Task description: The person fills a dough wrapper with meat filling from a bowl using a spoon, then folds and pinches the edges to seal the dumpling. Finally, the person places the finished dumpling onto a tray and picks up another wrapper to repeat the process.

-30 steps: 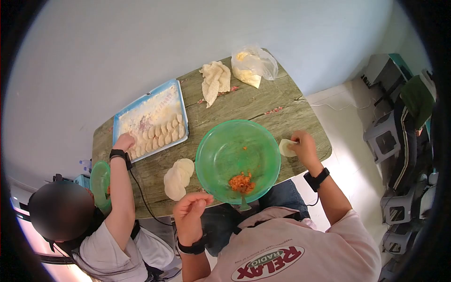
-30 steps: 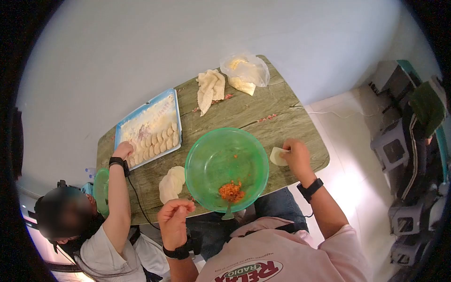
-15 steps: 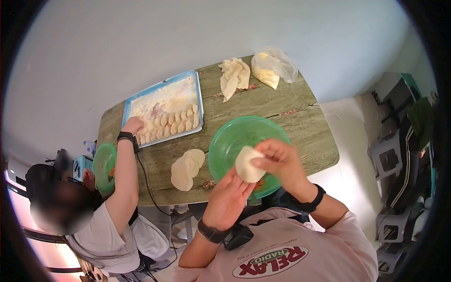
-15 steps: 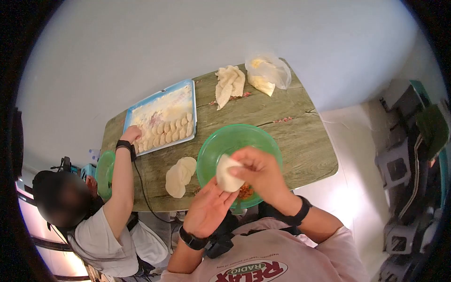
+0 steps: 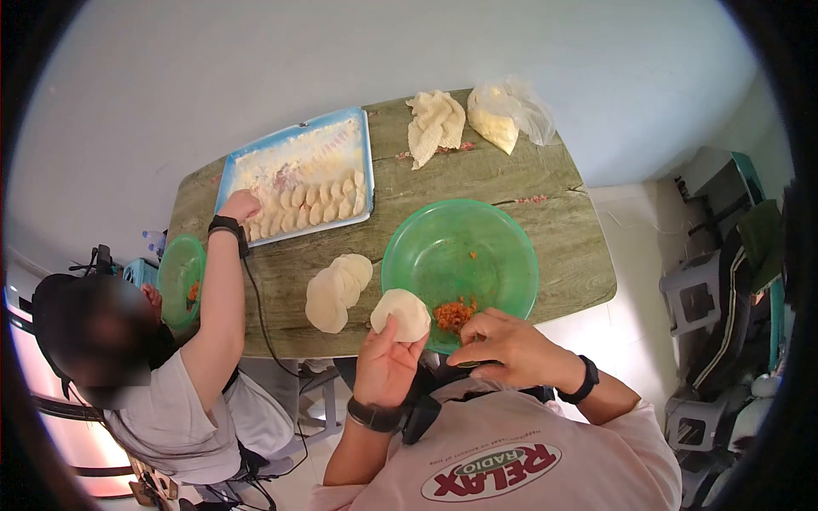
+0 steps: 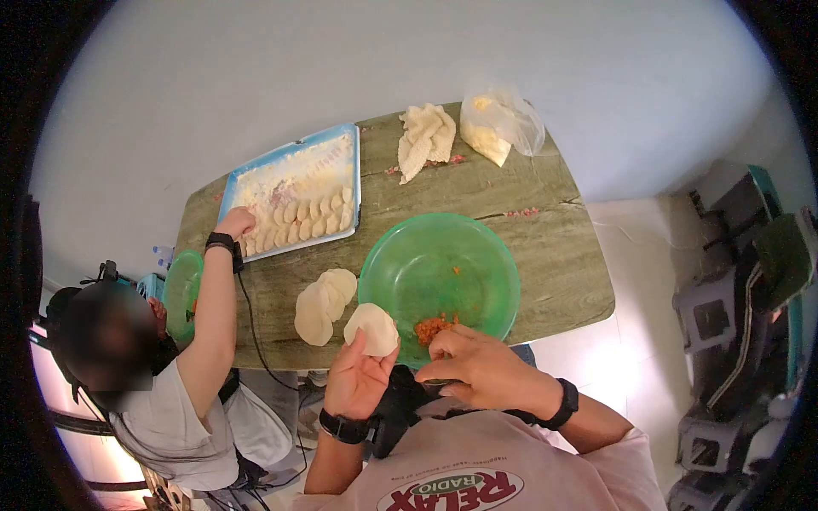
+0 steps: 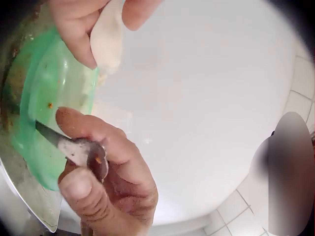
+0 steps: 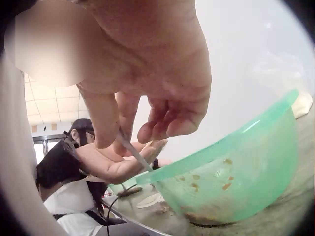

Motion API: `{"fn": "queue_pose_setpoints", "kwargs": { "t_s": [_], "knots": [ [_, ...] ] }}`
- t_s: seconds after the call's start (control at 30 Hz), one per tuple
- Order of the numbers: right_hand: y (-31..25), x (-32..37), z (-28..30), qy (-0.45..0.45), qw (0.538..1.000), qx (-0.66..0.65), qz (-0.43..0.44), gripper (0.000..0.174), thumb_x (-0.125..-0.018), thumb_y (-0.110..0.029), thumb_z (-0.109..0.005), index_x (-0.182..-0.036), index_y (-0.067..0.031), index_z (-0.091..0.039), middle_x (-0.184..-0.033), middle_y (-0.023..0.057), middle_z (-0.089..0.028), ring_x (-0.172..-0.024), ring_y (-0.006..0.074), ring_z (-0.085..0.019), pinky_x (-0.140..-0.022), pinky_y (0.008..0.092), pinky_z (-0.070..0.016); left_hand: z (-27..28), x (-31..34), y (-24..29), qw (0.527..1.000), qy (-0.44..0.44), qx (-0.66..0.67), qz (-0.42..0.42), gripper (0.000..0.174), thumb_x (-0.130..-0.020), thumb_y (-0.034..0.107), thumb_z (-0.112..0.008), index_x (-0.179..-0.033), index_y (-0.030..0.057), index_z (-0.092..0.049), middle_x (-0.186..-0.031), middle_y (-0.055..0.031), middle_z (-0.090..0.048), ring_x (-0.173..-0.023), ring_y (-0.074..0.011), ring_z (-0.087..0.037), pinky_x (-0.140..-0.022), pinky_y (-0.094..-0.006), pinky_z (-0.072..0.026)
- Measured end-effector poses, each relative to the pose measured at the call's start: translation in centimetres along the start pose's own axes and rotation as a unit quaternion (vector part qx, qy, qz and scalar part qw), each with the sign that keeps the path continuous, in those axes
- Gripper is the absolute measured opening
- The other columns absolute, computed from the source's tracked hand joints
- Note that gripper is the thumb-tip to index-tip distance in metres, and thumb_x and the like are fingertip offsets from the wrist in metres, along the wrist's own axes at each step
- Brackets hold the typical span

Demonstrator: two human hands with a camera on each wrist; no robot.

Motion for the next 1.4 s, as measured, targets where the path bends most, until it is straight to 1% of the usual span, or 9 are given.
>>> {"fn": "queue_pose_setpoints", "kwargs": {
  "t_s": [0.17, 0.23, 0.43, 0.57, 0.63, 0.87, 0.97, 1.13, 1.4],
  "knots": [
    [0.9, -0.1, -0.8, 0.008, 0.999, 0.034, -0.009, 0.020, -0.073, -0.014, -0.068, -0.093, -0.0101, -0.065, -0.087, 0.0087, -0.052, -0.085, 0.0283, -0.053, -0.070, 0.0362, -0.0439, 0.5, -0.3, -0.5, 1.000, 0.009, -0.006, 0.007, 0.032, -0.093, 0.011, -0.049, -0.124, 0.0018, -0.045, -0.123, -0.0115, -0.053, -0.114, -0.0242, -0.053, -0.099, -0.0403, -0.0419],
    [1.9, 0.3, -0.2, 0.122, 0.990, -0.005, -0.069, 0.013, -0.079, -0.014, -0.065, -0.089, -0.0070, -0.065, -0.079, 0.0100, -0.054, -0.074, 0.0295, -0.054, -0.064, 0.0359, -0.0442, 0.6, -0.2, -0.6, 1.000, 0.009, -0.007, 0.007, 0.032, -0.093, 0.011, -0.049, -0.124, 0.0017, -0.045, -0.123, -0.0116, -0.053, -0.115, -0.0245, -0.052, -0.100, -0.0404, -0.0417],
    [3.2, 1.1, 1.5, 0.268, 0.950, -0.079, -0.137, 0.015, -0.085, -0.016, -0.063, -0.087, -0.0012, -0.065, -0.070, 0.0115, -0.057, -0.064, 0.0225, -0.056, -0.059, 0.0317, -0.0429, 0.9, -0.3, -0.8, 1.000, 0.014, -0.019, 0.000, 0.034, -0.093, 0.010, -0.048, -0.125, 0.0000, -0.043, -0.126, -0.0135, -0.052, -0.118, -0.0262, -0.050, -0.102, -0.0416, -0.0401],
    [3.3, 1.0, 1.5, 0.286, 0.943, -0.055, -0.159, 0.015, -0.085, -0.015, -0.063, -0.089, -0.0003, -0.066, -0.069, 0.0093, -0.058, -0.061, 0.0157, -0.055, -0.056, 0.0281, -0.0420, 0.9, -0.2, -0.9, 1.000, 0.017, -0.020, -0.003, 0.035, -0.093, 0.009, -0.048, -0.126, -0.0018, -0.042, -0.126, -0.0156, -0.051, -0.119, -0.0275, -0.048, -0.103, -0.0419, -0.0385],
    [3.6, 0.9, 0.9, 0.279, 0.910, -0.196, -0.234, 0.014, -0.084, -0.014, -0.065, -0.088, -0.0005, -0.066, -0.066, 0.0070, -0.059, -0.055, 0.0118, -0.053, -0.052, 0.0246, -0.0412, 1.0, -0.2, -0.9, 1.000, 0.009, -0.023, -0.003, 0.033, -0.093, 0.010, -0.048, -0.125, 0.0001, -0.044, -0.125, -0.0135, -0.052, -0.117, -0.0260, -0.050, -0.101, -0.0414, -0.0403],
    [3.6, 0.5, 1.3, 0.263, 0.940, -0.111, -0.184, 0.019, -0.081, -0.017, -0.069, -0.083, 0.0008, -0.063, -0.066, 0.0058, -0.059, -0.054, 0.0088, -0.052, -0.051, 0.0231, -0.0415, 0.9, -0.2, -1.0, 0.999, 0.011, -0.029, -0.010, 0.031, -0.093, 0.009, -0.048, -0.123, 0.0012, -0.046, -0.123, -0.0118, -0.054, -0.114, -0.0242, -0.053, -0.098, -0.0404, -0.0429],
    [3.8, 0.6, 1.6, 0.244, 0.945, -0.080, -0.203, 0.016, -0.080, -0.013, -0.067, -0.084, 0.0008, -0.061, -0.071, 0.0097, -0.060, -0.057, 0.0142, -0.056, -0.053, 0.0264, -0.0436, 1.2, -0.3, -1.1, 1.000, 0.004, -0.028, -0.013, 0.031, -0.093, 0.009, -0.049, -0.123, 0.0011, -0.047, -0.123, -0.0119, -0.054, -0.114, -0.0244, -0.053, -0.098, -0.0403, -0.0433],
    [3.9, 0.5, 2.0, 0.236, 0.950, 0.030, -0.202, 0.017, -0.078, 0.000, -0.057, -0.095, -0.0005, -0.060, -0.085, 0.0203, -0.062, -0.075, 0.0360, -0.061, -0.064, 0.0392, -0.0478, 1.4, -0.4, -1.2, 0.999, 0.006, -0.029, -0.017, 0.031, -0.093, 0.008, -0.049, -0.122, 0.0010, -0.047, -0.123, -0.0119, -0.054, -0.114, -0.0246, -0.053, -0.098, -0.0401, -0.0438],
    [3.7, 0.6, 2.5, 0.208, 0.952, 0.075, -0.214, 0.019, -0.080, 0.000, -0.055, -0.098, -0.0025, -0.059, -0.084, 0.0193, -0.062, -0.076, 0.0377, -0.061, -0.066, 0.0415, -0.0475, 1.4, -0.4, -1.3, 1.000, 0.005, -0.022, -0.020, 0.036, -0.093, 0.009, -0.049, -0.126, -0.0027, -0.042, -0.125, -0.0158, -0.051, -0.118, -0.0276, -0.049, -0.102, -0.0398, -0.0403]
  ]
}}
Point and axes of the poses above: each hand's wrist, its own x-axis away from the middle knuckle, its own z-axis out of the back of the hand, y = z × x, the point moved 3 cm from there along -x, towards the middle knuckle
